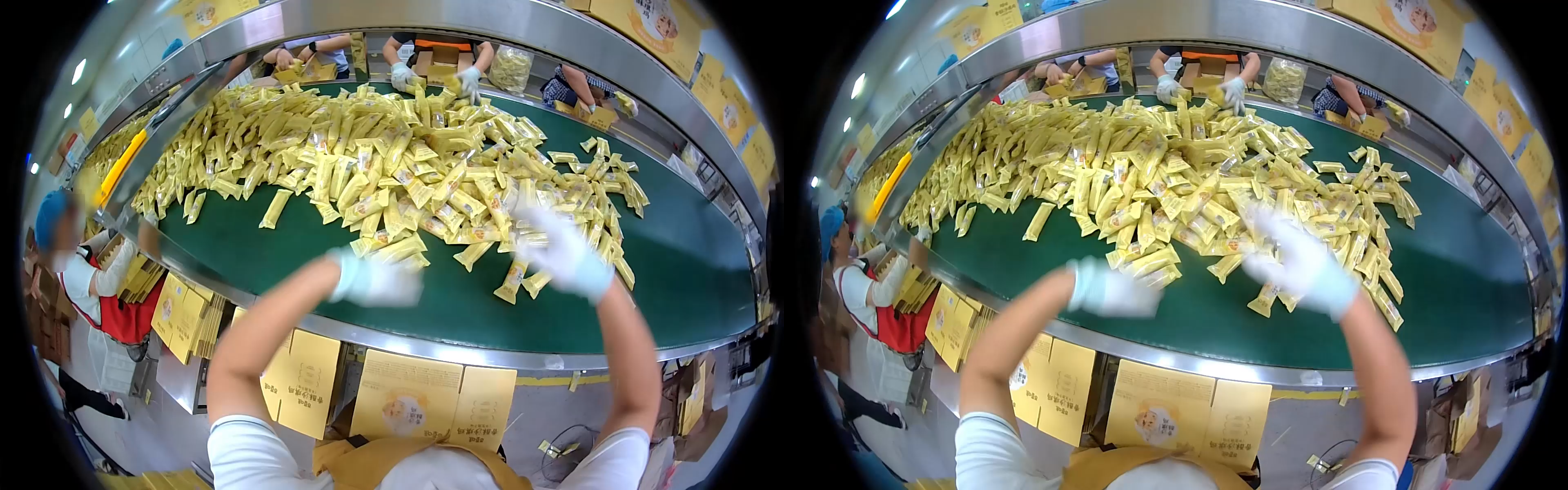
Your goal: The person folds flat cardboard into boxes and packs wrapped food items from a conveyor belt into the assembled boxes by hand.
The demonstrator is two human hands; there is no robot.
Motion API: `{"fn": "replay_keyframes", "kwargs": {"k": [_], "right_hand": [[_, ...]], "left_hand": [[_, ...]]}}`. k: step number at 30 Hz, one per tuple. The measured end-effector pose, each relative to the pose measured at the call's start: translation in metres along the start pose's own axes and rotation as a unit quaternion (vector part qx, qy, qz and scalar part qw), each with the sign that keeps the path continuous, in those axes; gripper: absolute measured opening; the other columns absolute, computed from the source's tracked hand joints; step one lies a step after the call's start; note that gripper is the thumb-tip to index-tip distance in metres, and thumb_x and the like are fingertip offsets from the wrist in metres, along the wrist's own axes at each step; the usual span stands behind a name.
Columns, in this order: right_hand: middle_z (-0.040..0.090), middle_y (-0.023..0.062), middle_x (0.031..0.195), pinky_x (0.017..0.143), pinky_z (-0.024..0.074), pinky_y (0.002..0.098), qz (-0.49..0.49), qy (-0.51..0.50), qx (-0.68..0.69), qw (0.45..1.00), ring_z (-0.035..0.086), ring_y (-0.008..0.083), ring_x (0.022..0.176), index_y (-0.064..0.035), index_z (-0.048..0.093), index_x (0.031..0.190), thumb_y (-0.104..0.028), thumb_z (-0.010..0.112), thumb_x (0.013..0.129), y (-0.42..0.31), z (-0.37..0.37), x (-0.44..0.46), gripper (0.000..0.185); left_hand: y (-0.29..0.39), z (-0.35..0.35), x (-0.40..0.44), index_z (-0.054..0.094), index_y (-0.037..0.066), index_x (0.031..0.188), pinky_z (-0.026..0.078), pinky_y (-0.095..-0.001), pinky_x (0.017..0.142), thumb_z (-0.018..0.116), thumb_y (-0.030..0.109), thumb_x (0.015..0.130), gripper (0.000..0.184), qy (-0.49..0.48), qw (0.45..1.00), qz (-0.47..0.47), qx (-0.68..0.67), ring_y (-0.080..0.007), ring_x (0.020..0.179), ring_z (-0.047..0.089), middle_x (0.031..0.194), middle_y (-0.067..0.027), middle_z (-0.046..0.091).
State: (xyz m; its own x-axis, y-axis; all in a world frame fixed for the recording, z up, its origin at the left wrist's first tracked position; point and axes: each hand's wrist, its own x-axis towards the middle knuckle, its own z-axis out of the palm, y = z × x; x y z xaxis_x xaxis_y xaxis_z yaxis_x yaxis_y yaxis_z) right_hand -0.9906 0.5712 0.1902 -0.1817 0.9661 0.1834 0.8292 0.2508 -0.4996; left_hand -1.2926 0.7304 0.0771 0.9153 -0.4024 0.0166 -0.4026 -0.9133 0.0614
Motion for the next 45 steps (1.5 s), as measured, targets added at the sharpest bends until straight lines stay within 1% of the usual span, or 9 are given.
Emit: {"fn": "replay_keyframes", "kwargs": {"k": [3,7,10,12,22,26,31,39,45], "right_hand": [[0.065,0.0209,0.129,0.102,0.0491,0.0413,0.087,-0.292,0.07,0.95,0.063,0.0348,0.118,-0.0036,0.064,0.129,-0.044,0.061,0.097,0.027,0.053,-0.131,0.052],[0.059,0.0244,0.137,0.106,0.0451,0.0414,0.388,-0.35,0.005,0.853,0.059,0.039,0.124,-0.0034,0.057,0.139,-0.064,0.053,0.093,0.042,0.144,-0.251,0.076],[0.044,0.0321,0.148,0.113,0.0363,0.04,0.526,-0.091,0.083,0.841,0.045,0.0425,0.138,-0.0006,0.028,0.155,-0.07,0.054,0.089,0.018,0.213,-0.269,0.1],[0.035,0.0341,0.153,0.117,0.0306,0.039,0.533,0.062,0.182,0.824,0.037,0.0431,0.144,0.0018,0.012,0.159,-0.072,0.054,0.087,0.018,0.26,-0.267,0.111],[0.035,0.0188,0.156,0.117,0.0289,0.0372,0.372,0.266,0.368,0.81,0.036,0.0294,0.142,0.0011,0.018,0.157,-0.051,0.046,0.101,-0.032,0.209,-0.269,0.081],[0.047,0.0164,0.148,0.116,0.0322,0.0408,0.277,0.451,0.422,0.736,0.045,0.0281,0.135,-0.0036,0.027,0.156,-0.048,0.036,0.107,-0.065,0.166,-0.274,0.066],[0.04,0.0234,0.154,0.12,0.0241,0.0431,0.243,0.429,0.262,0.829,0.037,0.0336,0.144,-0.0016,0.019,0.158,-0.047,0.029,0.109,-0.052,0.152,-0.275,0.068],[0.027,0.0233,0.161,0.121,0.0244,0.0399,0.262,0.549,0.277,0.744,0.031,0.0323,0.149,0.0057,0.019,0.156,-0.023,0.031,0.11,-0.079,0.167,-0.28,0.056],[0.059,0.0115,0.123,0.103,0.0429,0.0327,0.353,0.394,0.366,0.766,0.057,0.0209,0.113,0.004,0.044,0.136,-0.007,0.056,0.087,-0.099,0.161,-0.303,0.052]], "left_hand": [[0.116,0.049,-0.012,0.071,0.003,0.111,0.05,-0.0414,0.092,0.047,0.056,0.099,0.059,-0.35,0.744,-0.347,-0.451,-0.0362,0.101,0.066,0.114,-0.0164,0.07],[0.206,0.111,-0.014,0.044,-0.008,0.14,0.046,-0.0411,0.104,0.054,0.065,0.091,0.089,-0.166,0.636,-0.626,-0.419,-0.0403,0.119,0.06,0.131,-0.0291,0.059],[0.242,0.169,0.005,0.019,-0.014,0.15,0.041,-0.0404,0.11,0.061,0.064,0.087,0.109,0.071,0.568,-0.711,-0.407,-0.0437,0.133,0.049,0.149,-0.0355,0.037],[0.249,0.191,0.017,0.011,-0.015,0.152,0.036,-0.0402,0.115,0.066,0.059,0.087,0.113,0.192,0.521,-0.722,-0.414,-0.0454,0.144,0.034,0.16,-0.0352,0.014],[0.275,0.146,-0.003,0.039,-0.004,0.143,0.044,-0.0409,0.108,0.044,0.044,0.104,0.062,0.471,0.51,-0.569,-0.441,-0.0296,0.129,0.054,0.139,-0.0236,0.053],[0.305,0.074,-0.011,0.045,-0.002,0.143,0.037,-0.0449,0.115,0.033,0.046,0.108,0.061,0.527,0.339,-0.17,-0.761,-0.03,0.136,0.048,0.146,-0.017,0.05],[0.311,0.045,0.013,0.051,-0.001,0.144,0.031,-0.0436,0.118,0.036,0.032,0.108,0.051,0.322,0.713,-0.006,-0.622,-0.0365,0.142,0.042,0.156,-0.0225,0.04],[0.301,0.05,0.011,0.063,0.003,0.129,0.04,-0.0508,0.109,0.041,0.025,0.102,0.041,0.356,0.85,-0.024,-0.388,-0.0454,0.128,0.053,0.145,-0.0291,0.049],[0.302,0.051,0.015,0.065,0.004,0.109,0.044,-0.0558,0.103,0.046,0.024,0.099,0.03,0.363,0.889,0.014,-0.28,-0.044,0.121,0.058,0.138,-0.0269,0.056]]}}
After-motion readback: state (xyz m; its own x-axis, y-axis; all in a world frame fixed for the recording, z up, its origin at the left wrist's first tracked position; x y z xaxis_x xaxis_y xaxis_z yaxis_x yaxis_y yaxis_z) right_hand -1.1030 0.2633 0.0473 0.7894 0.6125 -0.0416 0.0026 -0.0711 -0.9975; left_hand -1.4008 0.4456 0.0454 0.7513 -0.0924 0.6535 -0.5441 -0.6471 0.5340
